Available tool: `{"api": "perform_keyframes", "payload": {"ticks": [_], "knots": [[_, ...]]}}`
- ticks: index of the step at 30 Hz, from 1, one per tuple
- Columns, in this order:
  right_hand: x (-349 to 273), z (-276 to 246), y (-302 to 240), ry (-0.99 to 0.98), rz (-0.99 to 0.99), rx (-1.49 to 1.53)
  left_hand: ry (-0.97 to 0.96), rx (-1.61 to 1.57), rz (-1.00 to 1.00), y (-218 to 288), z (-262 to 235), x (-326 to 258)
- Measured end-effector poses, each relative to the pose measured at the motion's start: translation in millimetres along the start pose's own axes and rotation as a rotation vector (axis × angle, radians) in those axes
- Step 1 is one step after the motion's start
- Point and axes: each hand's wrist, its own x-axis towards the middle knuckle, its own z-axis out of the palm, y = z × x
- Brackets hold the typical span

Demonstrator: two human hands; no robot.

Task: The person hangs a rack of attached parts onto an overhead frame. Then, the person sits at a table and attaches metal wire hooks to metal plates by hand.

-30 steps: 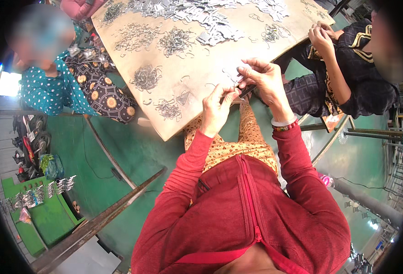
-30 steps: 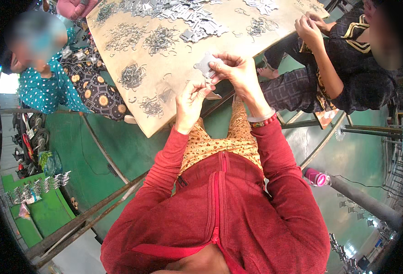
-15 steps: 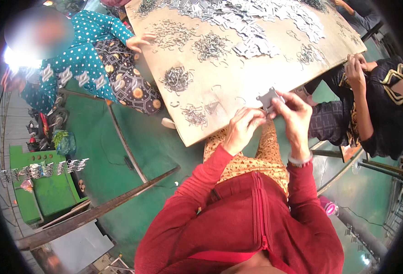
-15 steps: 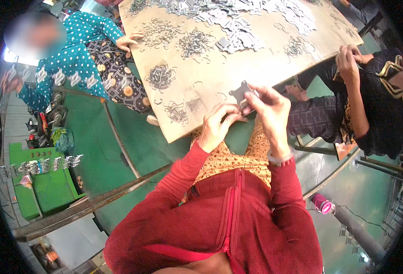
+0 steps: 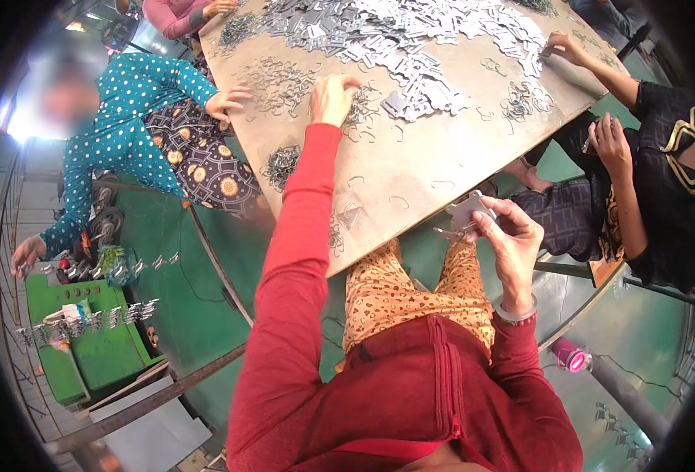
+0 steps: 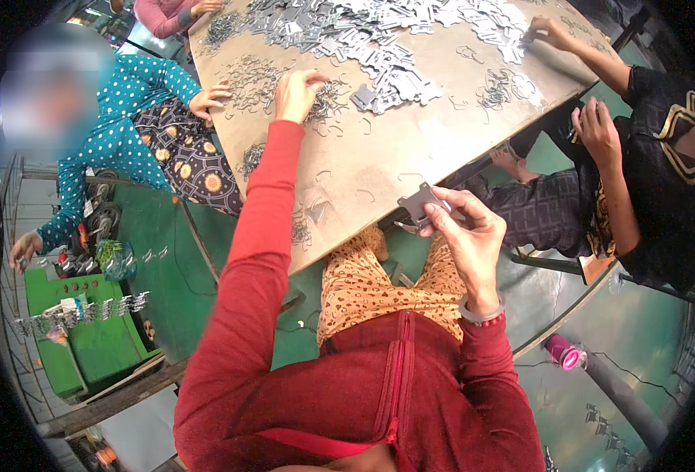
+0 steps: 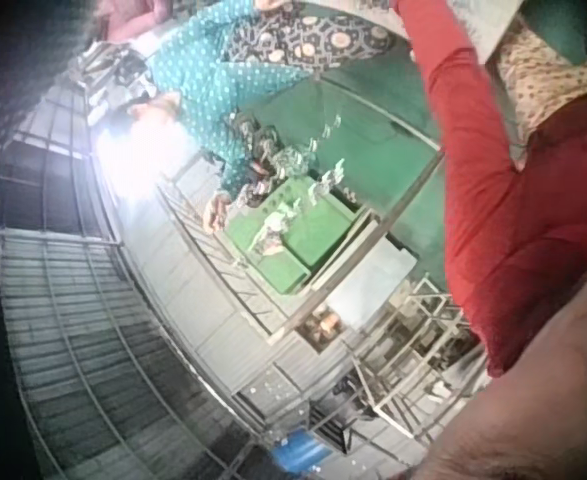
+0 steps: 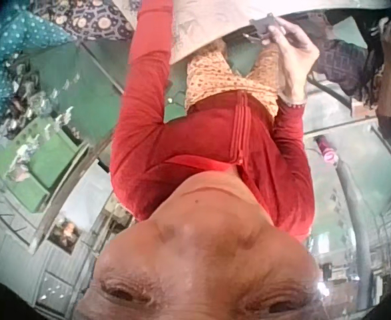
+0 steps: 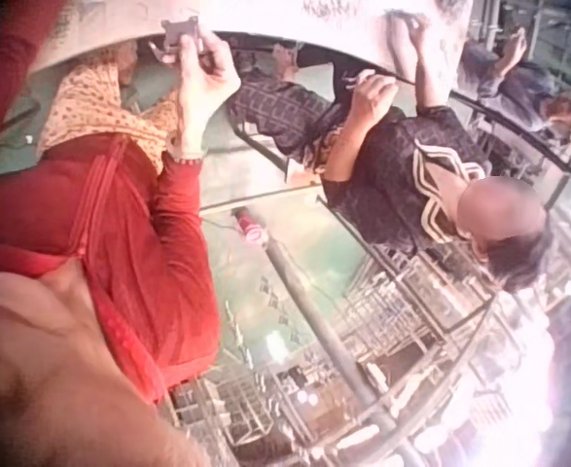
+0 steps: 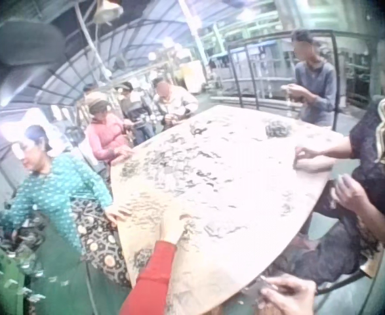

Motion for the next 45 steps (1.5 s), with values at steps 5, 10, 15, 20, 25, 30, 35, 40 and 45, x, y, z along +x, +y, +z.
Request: {"api": "perform_keyframes", "payload": {"ticks": [5,10,15,20,25,30,35,40,45], "knots": [[-3.9,-10.0,-3.5,0.041,-0.036,-0.004,-0.262,0.405,0.24,10.6,19.8,2.3],[-13.5,-6.7,-9.2,0.045,-0.062,-0.005,-0.079,0.372,0.304,-2.4,24.7,-1.0],[-20.0,-2.0,-8.5,0.034,-0.074,-0.033,-0.122,0.511,0.451,-21.5,36.2,1.1],[-24.0,-5.6,-3.0,0.039,-0.08,-0.139,0.002,0.305,0.375,12.1,25.0,-14.4],[-25.9,-6.9,8.8,0.049,-0.086,-0.12,-0.298,-0.573,-0.099,111.5,-1.5,-98.2],[-28.4,-2.7,11.7,0.042,-0.064,-0.17,-0.496,-1.142,-0.223,185.7,-37.0,-175.8],[-30.1,0.4,10.2,0.06,-0.068,-0.115,-0.406,-1.168,-0.17,185.2,-25.3,-185.1],[-31.3,5.2,8.9,0.079,-0.136,-0.179,-0.516,-1.174,-0.279,188.6,-34.9,-186.4],[-36.8,-1.6,16.0,0.083,-0.284,-0.348,-0.48,-1.191,-0.263,193.0,-23.4,-199.7]]}}
